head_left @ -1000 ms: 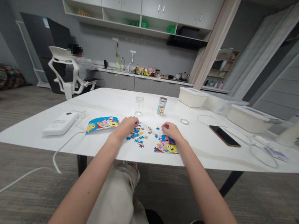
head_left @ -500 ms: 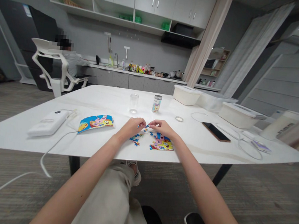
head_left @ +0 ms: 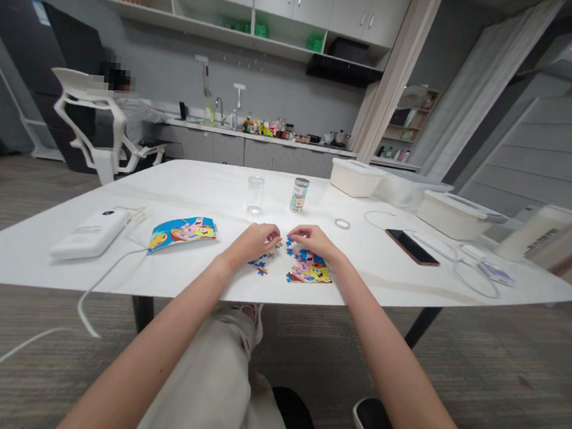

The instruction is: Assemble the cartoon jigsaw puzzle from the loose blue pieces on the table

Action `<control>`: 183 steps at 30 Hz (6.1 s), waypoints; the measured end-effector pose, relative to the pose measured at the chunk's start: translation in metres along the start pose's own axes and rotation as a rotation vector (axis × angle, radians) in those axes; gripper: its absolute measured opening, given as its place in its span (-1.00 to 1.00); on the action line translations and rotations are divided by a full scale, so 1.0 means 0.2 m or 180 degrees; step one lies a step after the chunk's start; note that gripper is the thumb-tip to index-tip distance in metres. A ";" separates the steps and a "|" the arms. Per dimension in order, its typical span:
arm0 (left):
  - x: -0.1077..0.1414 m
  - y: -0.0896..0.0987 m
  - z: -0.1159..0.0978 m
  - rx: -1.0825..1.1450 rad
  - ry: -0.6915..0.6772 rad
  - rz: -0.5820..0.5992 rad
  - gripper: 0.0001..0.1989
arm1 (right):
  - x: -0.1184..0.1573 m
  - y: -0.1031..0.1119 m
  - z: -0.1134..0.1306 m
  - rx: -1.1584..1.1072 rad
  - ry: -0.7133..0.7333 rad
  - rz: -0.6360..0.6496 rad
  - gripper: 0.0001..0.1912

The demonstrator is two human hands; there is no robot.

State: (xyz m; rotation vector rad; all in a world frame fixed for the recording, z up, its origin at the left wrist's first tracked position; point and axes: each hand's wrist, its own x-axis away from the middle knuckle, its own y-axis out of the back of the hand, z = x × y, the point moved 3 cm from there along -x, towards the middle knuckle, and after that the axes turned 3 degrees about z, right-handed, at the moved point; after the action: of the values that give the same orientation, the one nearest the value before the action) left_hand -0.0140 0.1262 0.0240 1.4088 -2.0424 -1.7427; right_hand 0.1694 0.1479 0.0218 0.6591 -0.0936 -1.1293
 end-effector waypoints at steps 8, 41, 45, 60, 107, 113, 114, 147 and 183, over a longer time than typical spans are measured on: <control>0.02 -0.02 -0.04 -0.0289 -0.0533 0.0389 -0.81 | 0.02 0.04 -0.04 0.0159 -0.0195 0.0103 -0.89; 0.09 0.15 0.15 -0.1858 0.0806 0.0120 -0.74 | 0.01 0.05 -0.13 0.1038 -0.0373 -0.0381 -0.84; 0.15 0.23 0.23 -0.1921 0.1189 0.0030 -0.67 | 0.01 0.05 -0.13 0.1178 -0.0346 -0.0328 -0.82; 0.13 0.19 0.19 -0.1830 0.1164 0.0195 -0.72 | 0.03 0.06 -0.09 0.1355 -0.0495 -0.0187 -0.82; 0.10 0.11 0.15 -0.1721 0.0693 0.0532 -0.81 | 0.01 -0.27 0.17 0.1247 0.1178 0.0847 -0.86; 0.10 0.11 0.15 -0.1722 0.0701 0.0526 -0.81 | 0.02 -0.27 0.21 0.1226 0.1162 0.0947 -0.95; 0.10 0.11 0.15 -0.1737 0.0705 0.0537 -0.81 | 0.02 -0.27 0.22 0.1231 0.1176 0.0958 -0.94; 0.05 0.09 0.06 -0.1717 0.0266 0.0417 -0.73 | -0.01 0.09 -0.06 0.0159 -0.0164 0.0676 -0.74; 0.03 -0.04 -0.21 -0.0467 -0.0891 0.1178 -0.65 | -0.01 0.10 -0.06 -0.0135 -0.0302 0.1047 -0.82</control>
State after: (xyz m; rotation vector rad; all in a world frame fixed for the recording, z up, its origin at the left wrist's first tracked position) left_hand 0.0120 0.0918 0.0285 0.7205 -2.0814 -1.9527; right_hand 0.1896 0.1601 0.0226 0.5295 -0.2495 -0.8423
